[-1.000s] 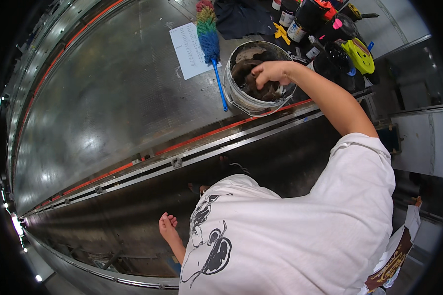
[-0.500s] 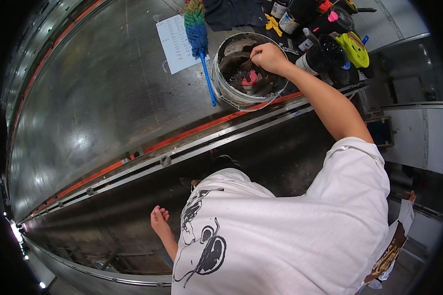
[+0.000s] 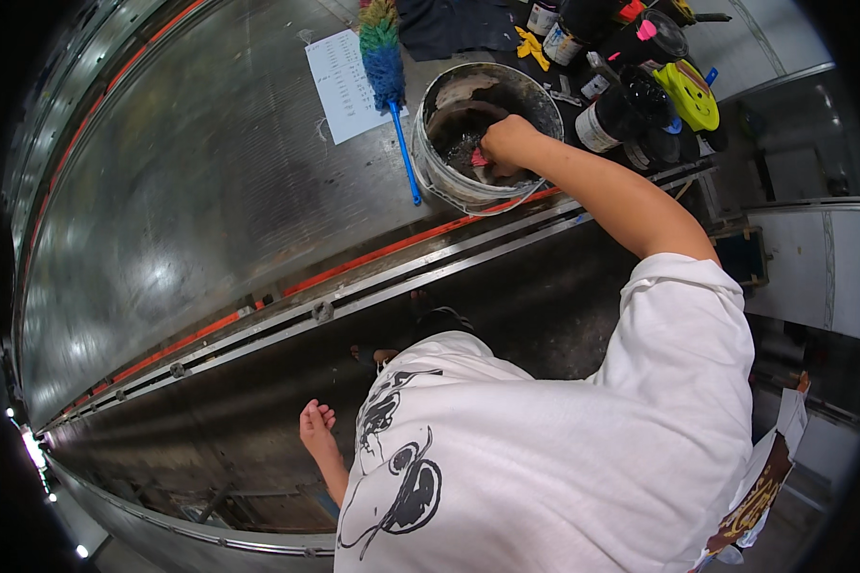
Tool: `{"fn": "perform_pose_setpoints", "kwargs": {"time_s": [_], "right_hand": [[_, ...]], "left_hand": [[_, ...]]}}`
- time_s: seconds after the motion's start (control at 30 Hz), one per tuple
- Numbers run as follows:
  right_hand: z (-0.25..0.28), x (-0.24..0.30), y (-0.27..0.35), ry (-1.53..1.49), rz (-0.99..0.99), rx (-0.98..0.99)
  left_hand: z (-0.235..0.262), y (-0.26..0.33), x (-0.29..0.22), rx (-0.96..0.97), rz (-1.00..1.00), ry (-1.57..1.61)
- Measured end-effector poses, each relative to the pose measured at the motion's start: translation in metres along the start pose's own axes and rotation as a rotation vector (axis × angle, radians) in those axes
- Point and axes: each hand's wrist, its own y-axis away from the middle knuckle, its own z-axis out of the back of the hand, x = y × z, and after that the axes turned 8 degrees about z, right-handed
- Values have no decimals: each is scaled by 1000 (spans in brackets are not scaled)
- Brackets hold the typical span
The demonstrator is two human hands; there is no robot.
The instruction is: The person scrubs a metal ramp surface with a small abrasive pad, repeatedly dipping it into a bucket of water. They then use a rainbow-colored duster to wipe the ramp and continue scrubbing with the pad.
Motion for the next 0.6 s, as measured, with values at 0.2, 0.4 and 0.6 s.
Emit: {"fn": "perform_pose_setpoints", "kwargs": {"time_s": [0.2,0.4,0.6], "right_hand": [[8,-17,14,-61,92,-122],[3,9,-2,192,79,-8],[7,0,-15,19,113,-94]], "left_hand": [[3,0,11,-9,2,22],[-8,-1,9,31,10,-3],[-7,-6,3,47,-25,4]]}}
